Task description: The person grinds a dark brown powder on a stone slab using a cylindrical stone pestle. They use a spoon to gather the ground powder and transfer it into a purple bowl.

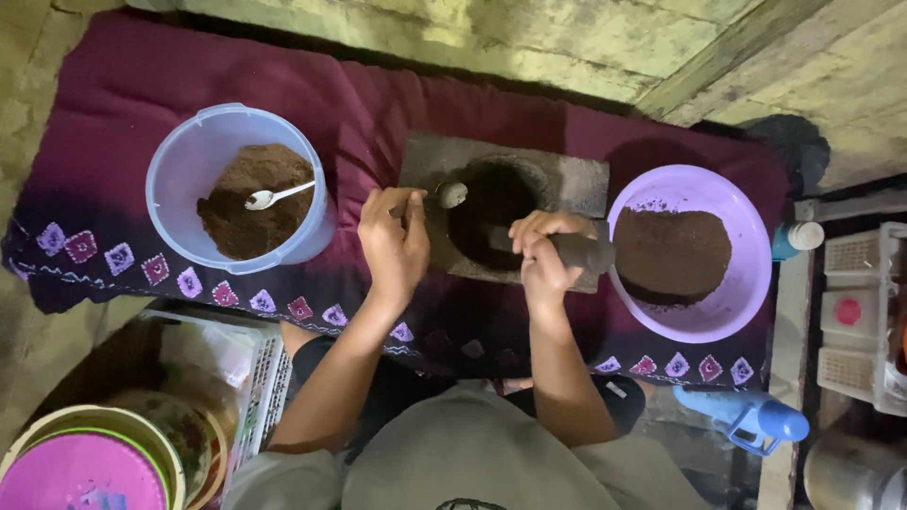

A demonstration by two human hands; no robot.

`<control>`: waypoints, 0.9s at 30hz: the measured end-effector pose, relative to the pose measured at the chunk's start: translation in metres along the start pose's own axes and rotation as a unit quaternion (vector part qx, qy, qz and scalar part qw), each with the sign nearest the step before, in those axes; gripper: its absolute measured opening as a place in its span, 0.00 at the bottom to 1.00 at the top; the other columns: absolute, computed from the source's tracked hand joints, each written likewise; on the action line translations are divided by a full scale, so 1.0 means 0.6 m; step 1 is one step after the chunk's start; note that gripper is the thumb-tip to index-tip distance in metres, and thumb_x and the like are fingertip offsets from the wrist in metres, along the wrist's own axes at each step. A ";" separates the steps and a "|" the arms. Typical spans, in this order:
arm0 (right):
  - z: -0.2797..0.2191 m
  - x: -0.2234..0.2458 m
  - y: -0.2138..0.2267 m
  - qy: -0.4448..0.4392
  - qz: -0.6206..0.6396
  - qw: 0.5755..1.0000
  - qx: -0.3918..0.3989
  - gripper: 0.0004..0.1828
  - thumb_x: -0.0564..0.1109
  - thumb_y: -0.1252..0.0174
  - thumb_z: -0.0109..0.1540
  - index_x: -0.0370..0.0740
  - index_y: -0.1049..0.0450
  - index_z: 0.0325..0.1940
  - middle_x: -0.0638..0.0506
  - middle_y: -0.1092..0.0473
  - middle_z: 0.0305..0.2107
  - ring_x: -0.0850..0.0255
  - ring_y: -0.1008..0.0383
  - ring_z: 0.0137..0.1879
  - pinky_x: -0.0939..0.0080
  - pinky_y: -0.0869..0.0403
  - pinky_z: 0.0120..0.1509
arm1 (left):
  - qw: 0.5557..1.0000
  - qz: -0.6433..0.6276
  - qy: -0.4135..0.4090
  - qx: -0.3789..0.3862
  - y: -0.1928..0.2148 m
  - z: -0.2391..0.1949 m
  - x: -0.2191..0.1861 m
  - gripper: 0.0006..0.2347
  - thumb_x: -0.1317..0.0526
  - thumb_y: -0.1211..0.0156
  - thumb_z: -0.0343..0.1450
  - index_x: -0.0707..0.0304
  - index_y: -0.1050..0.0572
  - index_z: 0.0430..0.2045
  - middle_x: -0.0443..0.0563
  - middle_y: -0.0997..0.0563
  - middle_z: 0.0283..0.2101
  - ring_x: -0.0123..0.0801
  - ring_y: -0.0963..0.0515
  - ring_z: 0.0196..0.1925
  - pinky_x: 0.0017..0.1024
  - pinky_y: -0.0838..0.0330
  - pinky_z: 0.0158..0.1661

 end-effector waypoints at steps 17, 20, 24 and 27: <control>0.065 -0.035 0.032 0.038 -0.012 0.999 -0.026 0.12 0.28 0.52 0.48 0.45 0.40 0.20 0.53 0.45 0.07 0.58 0.40 0.15 0.55 0.25 0.36 | 0.999 -0.037 0.002 -0.025 0.016 0.002 -0.007 0.09 0.70 0.49 0.77 0.67 0.20 0.30 0.52 0.25 0.20 0.46 0.26 0.26 0.37 0.31 0.35; 0.056 -0.057 0.019 0.002 -0.030 0.999 0.028 0.15 0.25 0.53 0.48 0.43 0.39 0.17 0.53 0.44 0.07 0.58 0.39 0.15 0.56 0.25 0.36 | 0.999 -0.035 0.000 -0.033 0.017 0.003 -0.006 0.09 0.70 0.48 0.77 0.67 0.20 0.30 0.52 0.25 0.19 0.46 0.26 0.26 0.37 0.30 0.35; 0.038 -0.031 0.010 -0.012 -0.047 0.998 0.036 0.16 0.24 0.51 0.49 0.42 0.39 0.15 0.54 0.45 0.08 0.61 0.39 0.16 0.57 0.25 0.37 | 0.999 -0.039 0.001 -0.023 0.013 0.003 -0.008 0.09 0.70 0.48 0.77 0.67 0.20 0.30 0.51 0.26 0.19 0.45 0.26 0.26 0.37 0.31 0.35; 0.037 0.016 0.000 0.020 -0.033 0.999 0.013 0.13 0.27 0.51 0.48 0.42 0.37 0.15 0.53 0.43 0.07 0.58 0.38 0.15 0.54 0.24 0.36 | 1.000 -0.025 0.002 -0.014 0.013 0.000 -0.005 0.08 0.69 0.46 0.77 0.66 0.20 0.31 0.50 0.26 0.20 0.44 0.26 0.27 0.37 0.31 0.35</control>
Point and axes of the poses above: each hand's wrist, its own z-axis towards the middle knuckle, its own y-axis out of the back of the hand, x = y × z, the point moved 7 cm from there along z, towards the middle knuckle
